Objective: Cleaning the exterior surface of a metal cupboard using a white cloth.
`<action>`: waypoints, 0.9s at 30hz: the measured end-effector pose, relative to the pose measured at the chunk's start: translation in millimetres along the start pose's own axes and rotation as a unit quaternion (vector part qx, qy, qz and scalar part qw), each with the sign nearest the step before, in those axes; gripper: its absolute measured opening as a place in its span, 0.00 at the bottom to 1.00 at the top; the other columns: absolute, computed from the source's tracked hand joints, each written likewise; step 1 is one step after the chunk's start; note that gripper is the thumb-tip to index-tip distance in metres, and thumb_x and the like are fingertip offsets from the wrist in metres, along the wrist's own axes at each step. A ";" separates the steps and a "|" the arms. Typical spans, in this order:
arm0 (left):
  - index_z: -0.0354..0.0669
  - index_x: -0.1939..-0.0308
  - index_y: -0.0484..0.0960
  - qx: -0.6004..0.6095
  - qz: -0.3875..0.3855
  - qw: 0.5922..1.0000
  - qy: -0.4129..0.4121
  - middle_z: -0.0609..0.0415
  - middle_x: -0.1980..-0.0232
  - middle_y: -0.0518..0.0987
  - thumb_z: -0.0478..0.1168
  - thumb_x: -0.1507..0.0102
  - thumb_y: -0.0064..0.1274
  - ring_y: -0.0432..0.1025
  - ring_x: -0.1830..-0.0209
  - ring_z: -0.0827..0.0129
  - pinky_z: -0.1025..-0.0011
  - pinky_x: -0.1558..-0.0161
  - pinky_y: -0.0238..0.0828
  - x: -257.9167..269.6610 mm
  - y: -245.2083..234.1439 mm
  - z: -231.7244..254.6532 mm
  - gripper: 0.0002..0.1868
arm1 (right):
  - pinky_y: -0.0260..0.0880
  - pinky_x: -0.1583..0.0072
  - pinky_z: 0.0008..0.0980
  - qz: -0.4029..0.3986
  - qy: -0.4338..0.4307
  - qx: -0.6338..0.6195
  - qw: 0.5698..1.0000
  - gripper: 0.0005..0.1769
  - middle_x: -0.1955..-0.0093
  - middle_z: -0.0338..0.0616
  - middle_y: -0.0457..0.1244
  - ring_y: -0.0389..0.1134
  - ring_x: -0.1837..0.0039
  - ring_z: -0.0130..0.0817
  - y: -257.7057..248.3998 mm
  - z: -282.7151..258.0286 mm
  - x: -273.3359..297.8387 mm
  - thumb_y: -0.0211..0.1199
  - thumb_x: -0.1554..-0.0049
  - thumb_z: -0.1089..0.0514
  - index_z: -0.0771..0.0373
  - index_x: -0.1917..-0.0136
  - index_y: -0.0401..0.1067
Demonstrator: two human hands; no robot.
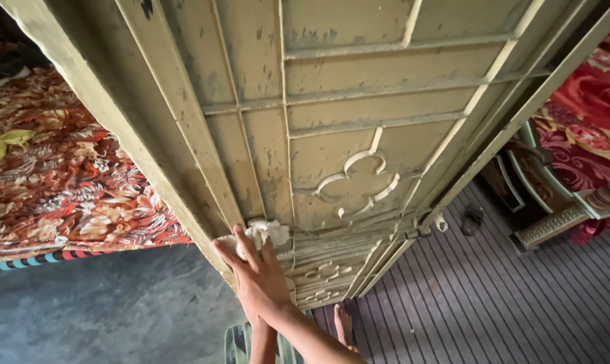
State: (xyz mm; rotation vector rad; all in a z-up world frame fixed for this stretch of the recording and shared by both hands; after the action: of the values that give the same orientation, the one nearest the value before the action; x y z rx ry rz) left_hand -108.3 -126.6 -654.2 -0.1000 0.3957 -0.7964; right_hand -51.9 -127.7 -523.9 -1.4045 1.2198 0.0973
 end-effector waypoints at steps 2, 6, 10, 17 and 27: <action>0.41 0.22 0.56 -0.032 0.004 0.999 -0.006 0.39 0.22 0.62 0.46 0.36 0.52 0.59 0.26 0.50 0.61 0.33 0.59 15.7 -4.6 -2.4 0.40 | 0.61 0.28 0.60 0.011 -0.001 0.004 1.000 0.42 0.14 0.47 0.45 0.61 0.31 0.73 -7.3 -2.8 -11.0 0.59 0.39 0.63 0.38 0.17 0.52; 0.40 0.22 0.57 0.074 0.005 0.997 -0.003 0.39 0.23 0.63 0.47 0.34 0.51 0.60 0.26 0.49 0.60 0.33 0.59 12.9 -10.9 13.3 0.39 | 0.63 0.28 0.64 0.007 -0.031 0.048 0.998 0.46 0.14 0.48 0.45 0.63 0.33 0.70 -20.0 -10.7 -37.4 0.58 0.43 0.67 0.40 0.17 0.54; 0.40 0.22 0.57 0.185 0.006 0.983 0.012 0.39 0.24 0.63 0.48 0.33 0.50 0.61 0.26 0.48 0.60 0.33 0.60 -12.2 -3.8 29.9 0.38 | 0.62 0.29 0.67 0.065 -0.076 0.064 0.993 0.39 0.14 0.43 0.47 0.67 0.36 0.61 -44.7 -21.0 -69.2 0.56 0.36 0.63 0.39 0.16 0.53; 0.40 0.21 0.59 0.382 0.012 0.923 0.036 0.38 0.24 0.63 0.49 0.31 0.49 0.63 0.27 0.47 0.59 0.32 0.61 -76.3 17.8 79.7 0.36 | 0.61 0.24 0.65 0.113 -0.111 0.016 0.987 0.37 0.11 0.39 0.46 0.67 0.36 0.58 -122.8 -55.2 -134.4 0.53 0.33 0.62 0.39 0.16 0.52; 0.40 0.21 0.58 0.234 0.105 0.946 0.196 0.40 0.23 0.64 0.49 0.31 0.49 0.57 0.22 0.50 0.56 0.23 0.52 -134.5 -46.6 229.7 0.37 | 0.58 0.22 0.62 0.139 -0.148 0.007 0.979 0.40 0.11 0.42 0.42 0.63 0.28 0.66 -199.8 -83.2 -195.7 0.59 0.37 0.60 0.40 0.16 0.51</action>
State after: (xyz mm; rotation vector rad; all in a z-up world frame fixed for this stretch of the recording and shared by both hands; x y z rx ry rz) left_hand -136.8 -77.2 -390.0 0.5468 0.5707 -0.6773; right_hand -49.8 -129.6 -232.1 -1.1520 1.1545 0.4746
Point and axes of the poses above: each hand's wrist, its own x-axis away from the middle knuckle, its own y-axis out of the palm, z = x × y, the point moved 7 cm from there along -x, towards the middle knuckle
